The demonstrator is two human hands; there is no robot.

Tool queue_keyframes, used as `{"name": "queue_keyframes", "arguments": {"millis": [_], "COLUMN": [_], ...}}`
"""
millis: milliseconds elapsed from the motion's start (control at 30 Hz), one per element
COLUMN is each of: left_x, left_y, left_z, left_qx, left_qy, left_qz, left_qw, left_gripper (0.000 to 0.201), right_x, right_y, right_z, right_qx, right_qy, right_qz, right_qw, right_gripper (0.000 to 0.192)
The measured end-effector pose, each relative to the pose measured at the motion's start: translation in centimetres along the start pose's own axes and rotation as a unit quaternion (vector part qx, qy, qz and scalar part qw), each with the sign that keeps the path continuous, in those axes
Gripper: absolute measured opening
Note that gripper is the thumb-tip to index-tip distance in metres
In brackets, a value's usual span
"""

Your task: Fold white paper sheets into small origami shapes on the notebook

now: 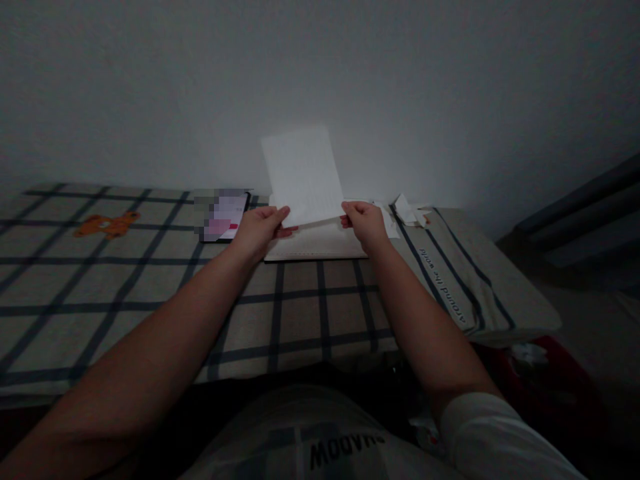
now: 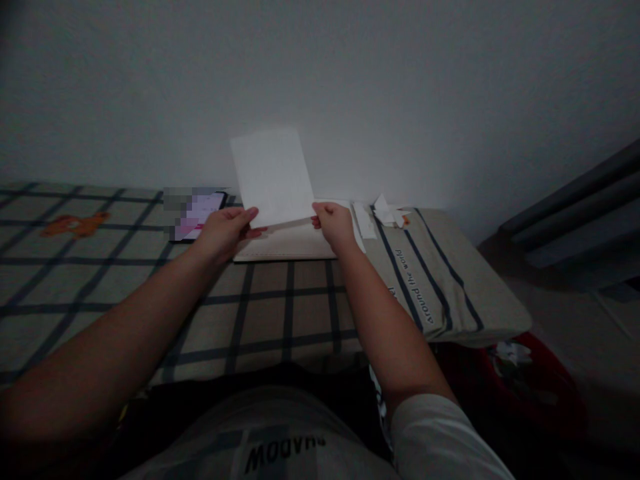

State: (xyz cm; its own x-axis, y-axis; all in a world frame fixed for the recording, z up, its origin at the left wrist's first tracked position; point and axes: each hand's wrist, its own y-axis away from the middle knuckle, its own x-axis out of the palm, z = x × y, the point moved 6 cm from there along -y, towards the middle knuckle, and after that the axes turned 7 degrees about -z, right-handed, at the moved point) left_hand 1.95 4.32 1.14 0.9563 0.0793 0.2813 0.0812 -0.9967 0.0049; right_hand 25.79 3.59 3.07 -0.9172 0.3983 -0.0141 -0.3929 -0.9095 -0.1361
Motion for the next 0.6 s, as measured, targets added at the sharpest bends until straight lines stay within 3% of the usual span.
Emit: {"name": "queue_keyframes", "arguments": {"millis": [233,400,600], "left_x": [0.0,0.2,0.8], "left_y": [0.5,0.7,0.5], "left_z": [-0.9,-1.0,0.0], "left_qx": [0.026,0.053,0.000], "left_qy": [-0.053,-0.062,-0.079], "left_qz": [-0.039,-0.003,0.085], "left_qw": [0.998,0.997,0.993], "left_gripper": [0.026,0.038,0.023], "right_x": [0.2,0.1,-0.6], "right_y": [-0.2,-0.4,-0.8], "right_z": [-0.8,-0.8,-0.5], "right_qx": [0.032,0.006,-0.027], "right_qy": [-0.023,-0.019,-0.003], "right_qz": [0.028,0.024,-0.020], "right_qw": [0.999,1.000,0.999], "right_gripper": [0.030,0.016,0.012]}}
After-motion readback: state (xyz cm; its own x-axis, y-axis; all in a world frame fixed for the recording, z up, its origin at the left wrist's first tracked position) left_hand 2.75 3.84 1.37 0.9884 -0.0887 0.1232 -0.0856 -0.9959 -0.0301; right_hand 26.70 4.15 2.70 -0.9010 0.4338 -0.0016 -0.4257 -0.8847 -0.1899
